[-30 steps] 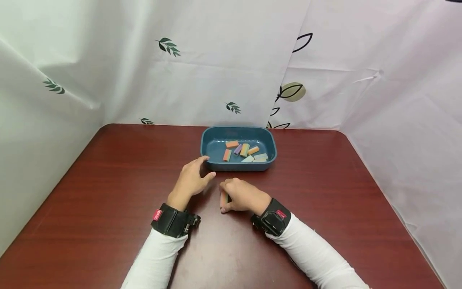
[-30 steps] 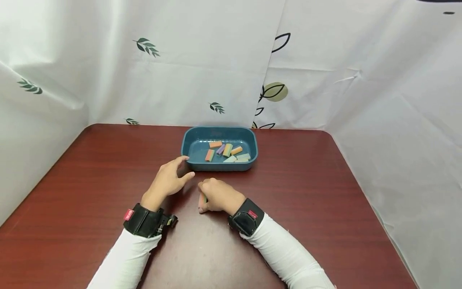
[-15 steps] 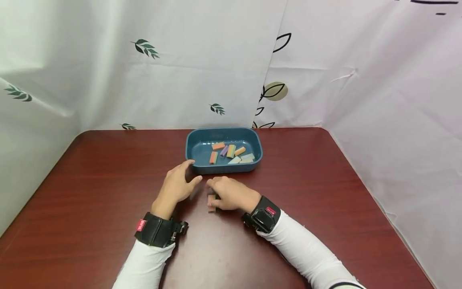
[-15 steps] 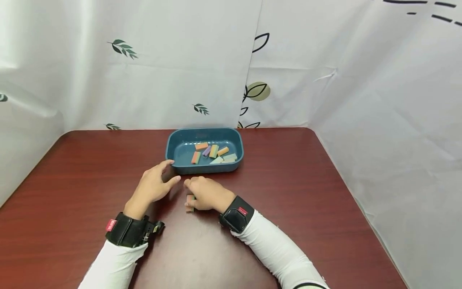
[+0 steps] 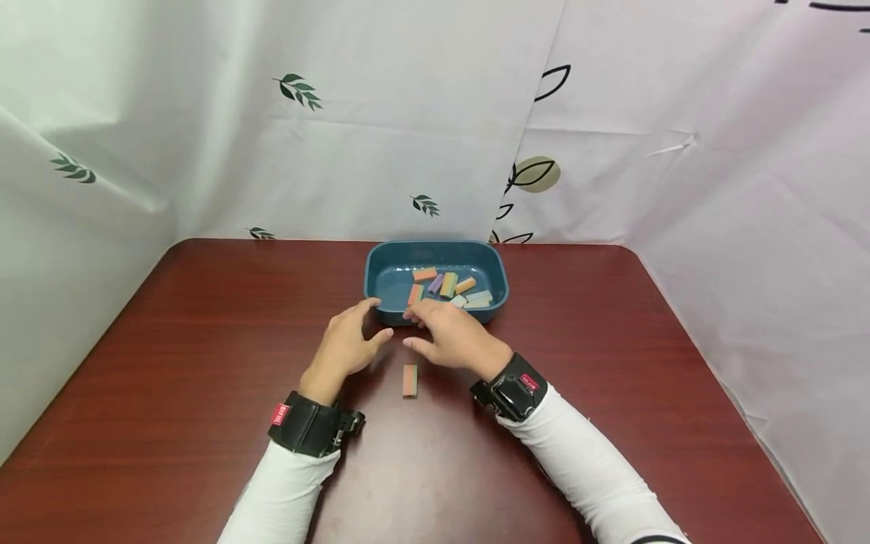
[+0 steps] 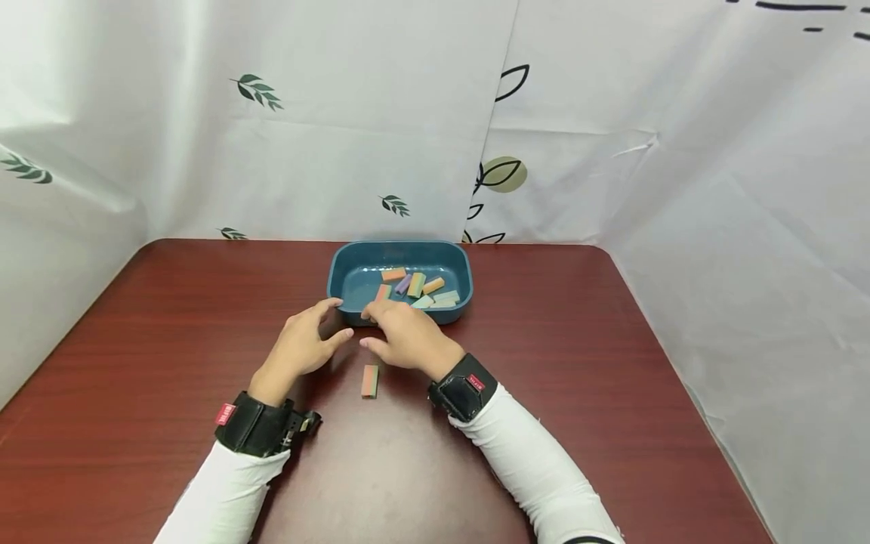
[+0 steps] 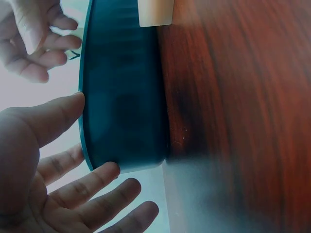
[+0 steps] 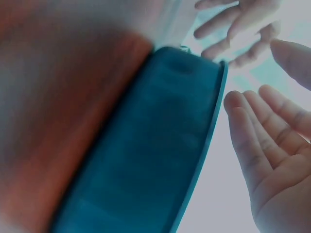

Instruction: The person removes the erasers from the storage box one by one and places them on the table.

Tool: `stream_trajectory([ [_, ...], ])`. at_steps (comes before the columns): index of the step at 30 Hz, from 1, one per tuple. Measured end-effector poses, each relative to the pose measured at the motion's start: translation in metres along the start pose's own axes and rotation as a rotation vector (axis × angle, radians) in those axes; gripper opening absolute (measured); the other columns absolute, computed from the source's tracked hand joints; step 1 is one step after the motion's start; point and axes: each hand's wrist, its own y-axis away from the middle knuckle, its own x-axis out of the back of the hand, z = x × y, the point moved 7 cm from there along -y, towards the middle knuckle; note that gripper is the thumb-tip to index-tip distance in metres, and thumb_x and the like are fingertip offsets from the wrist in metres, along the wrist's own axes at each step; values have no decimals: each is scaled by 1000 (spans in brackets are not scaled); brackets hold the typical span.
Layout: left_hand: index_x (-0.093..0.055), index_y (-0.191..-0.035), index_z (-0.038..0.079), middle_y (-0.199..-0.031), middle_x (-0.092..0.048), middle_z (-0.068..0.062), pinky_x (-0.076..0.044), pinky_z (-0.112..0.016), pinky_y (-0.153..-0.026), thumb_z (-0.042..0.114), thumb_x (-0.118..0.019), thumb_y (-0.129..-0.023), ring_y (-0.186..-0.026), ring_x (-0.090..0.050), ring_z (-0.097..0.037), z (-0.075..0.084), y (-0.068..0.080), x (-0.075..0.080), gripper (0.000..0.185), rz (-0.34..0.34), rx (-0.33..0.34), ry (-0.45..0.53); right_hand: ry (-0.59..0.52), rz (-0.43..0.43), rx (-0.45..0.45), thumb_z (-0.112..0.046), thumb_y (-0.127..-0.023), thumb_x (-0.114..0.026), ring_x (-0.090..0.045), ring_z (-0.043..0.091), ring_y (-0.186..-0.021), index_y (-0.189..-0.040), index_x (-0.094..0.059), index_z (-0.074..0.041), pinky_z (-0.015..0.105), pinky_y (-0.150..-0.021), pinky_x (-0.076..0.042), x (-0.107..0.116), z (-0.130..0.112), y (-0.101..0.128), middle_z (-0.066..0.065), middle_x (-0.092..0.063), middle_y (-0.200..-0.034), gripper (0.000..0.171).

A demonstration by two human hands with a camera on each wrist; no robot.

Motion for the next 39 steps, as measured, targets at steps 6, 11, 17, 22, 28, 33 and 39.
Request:
stream_trajectory([
  [6,-45,-144,8,-142,-47,-22,-37,-57,-103,29,-69,-92,-130,-43,-40,1,-1,2,61,8,-22,1,9,33,-29,-23,-90,-72,-62,20,-91,-109,-62,-6,35,-77,-53,14,20,-11,11,-64,-101,28],
  [11,-44,-145,7,-143,-46,-22,-37,-57,-103,28,-68,-92,-131,-42,-41,0,0,1,61,-5,-9,8,18,17,-58,-18,-90,-71,-64,23,-98,-123,-62,-5,37,-82,-53,21,41,-18,12,-66,-110,37],
  [17,-42,-145,8,-144,-44,-23,-35,-57,-105,29,-66,-93,-132,-39,-41,-1,0,2,62,-18,1,22,56,-83,-106,-9,-86,-68,-63,28,-93,-117,-62,2,37,-78,-53,32,58,-29,16,-65,-109,33],
  [22,-41,-146,7,-144,-43,-24,-35,-57,-104,28,-66,-93,-133,-39,-42,-1,0,4,62,-21,5,16,76,-189,-145,-10,-85,-66,-61,26,-96,-118,-61,2,38,-81,-52,37,73,-42,17,-64,-111,36],
  [28,-40,-147,9,-145,-43,-22,-36,-57,-104,28,-66,-93,-133,-39,-41,-3,2,4,63,-37,23,25,135,-359,-235,-16,-89,-67,-58,26,-104,-126,-58,1,41,-86,-50,30,93,-54,17,-60,-121,42],
  [33,-40,-147,9,-145,-43,-22,-36,-57,-104,28,-67,-93,-133,-39,-41,-2,4,4,63,-38,20,17,188,-491,-303,-22,-90,-68,-57,23,-108,-132,-55,-3,40,-88,-50,20,103,-59,14,-58,-125,48],
  [39,-41,-147,9,-145,-43,-21,-36,-56,-104,28,-68,-93,-133,-40,-40,-1,5,2,64,-47,19,28,293,-633,-294,-23,-90,-70,-57,22,-107,-130,-57,-7,38,-87,-49,5,107,-61,11,-60,-122,45],
])
